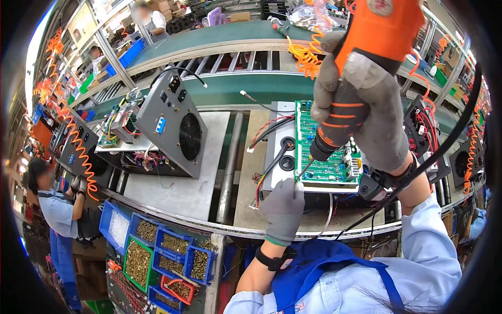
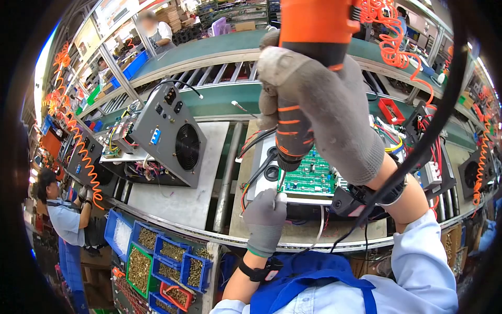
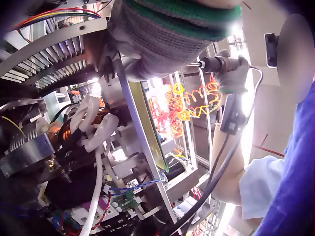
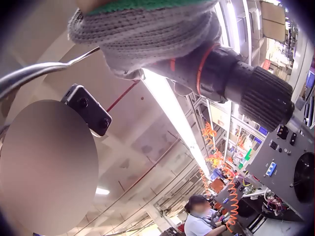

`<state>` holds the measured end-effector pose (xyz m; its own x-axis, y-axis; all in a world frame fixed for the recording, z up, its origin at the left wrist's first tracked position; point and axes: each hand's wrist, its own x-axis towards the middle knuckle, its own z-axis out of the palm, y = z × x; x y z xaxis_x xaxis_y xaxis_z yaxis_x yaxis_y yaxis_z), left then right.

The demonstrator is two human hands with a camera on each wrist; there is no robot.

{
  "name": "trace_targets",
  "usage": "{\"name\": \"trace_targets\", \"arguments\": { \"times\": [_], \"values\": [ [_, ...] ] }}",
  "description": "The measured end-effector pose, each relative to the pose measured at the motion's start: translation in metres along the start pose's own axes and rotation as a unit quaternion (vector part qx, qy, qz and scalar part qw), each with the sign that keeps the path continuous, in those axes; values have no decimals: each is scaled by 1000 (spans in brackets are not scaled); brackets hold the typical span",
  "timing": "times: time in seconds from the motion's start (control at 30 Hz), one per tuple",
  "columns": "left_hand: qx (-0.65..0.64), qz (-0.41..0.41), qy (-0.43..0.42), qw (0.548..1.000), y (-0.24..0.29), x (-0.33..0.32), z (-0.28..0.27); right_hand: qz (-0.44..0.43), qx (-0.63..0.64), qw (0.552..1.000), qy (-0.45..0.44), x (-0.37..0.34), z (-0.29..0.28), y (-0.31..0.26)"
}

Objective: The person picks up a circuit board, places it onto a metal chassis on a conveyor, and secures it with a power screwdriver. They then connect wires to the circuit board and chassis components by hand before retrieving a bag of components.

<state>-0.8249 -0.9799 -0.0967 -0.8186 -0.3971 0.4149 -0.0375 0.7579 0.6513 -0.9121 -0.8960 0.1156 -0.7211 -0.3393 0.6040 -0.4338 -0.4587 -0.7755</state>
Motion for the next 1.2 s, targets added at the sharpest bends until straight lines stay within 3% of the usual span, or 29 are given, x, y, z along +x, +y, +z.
{"name": "trace_targets", "arguments": {
  "times": [0.07,0.13,0.4,0.5,0.63,0.97,1.2],
  "values": [
    [0,2,4,1000,1,0,1,74,-98,990,-64,4,4,-7],
    [-26,-1,12,1000,2,-1,1,98,-109,987,-61,7,9,-6],
    [-33,1,22,999,2,-1,4,75,-89,987,-111,12,1,2],
    [-47,6,21,999,3,1,2,73,-74,993,-52,8,1,2],
    [-101,4,-30,994,0,6,-8,71,-51,994,-70,6,-12,2],
    [-68,19,16,997,0,2,1,54,-42,993,-94,5,-12,1],
    [-96,-2,3,995,6,5,-2,101,-76,989,-81,19,-7,5]
  ]
}}
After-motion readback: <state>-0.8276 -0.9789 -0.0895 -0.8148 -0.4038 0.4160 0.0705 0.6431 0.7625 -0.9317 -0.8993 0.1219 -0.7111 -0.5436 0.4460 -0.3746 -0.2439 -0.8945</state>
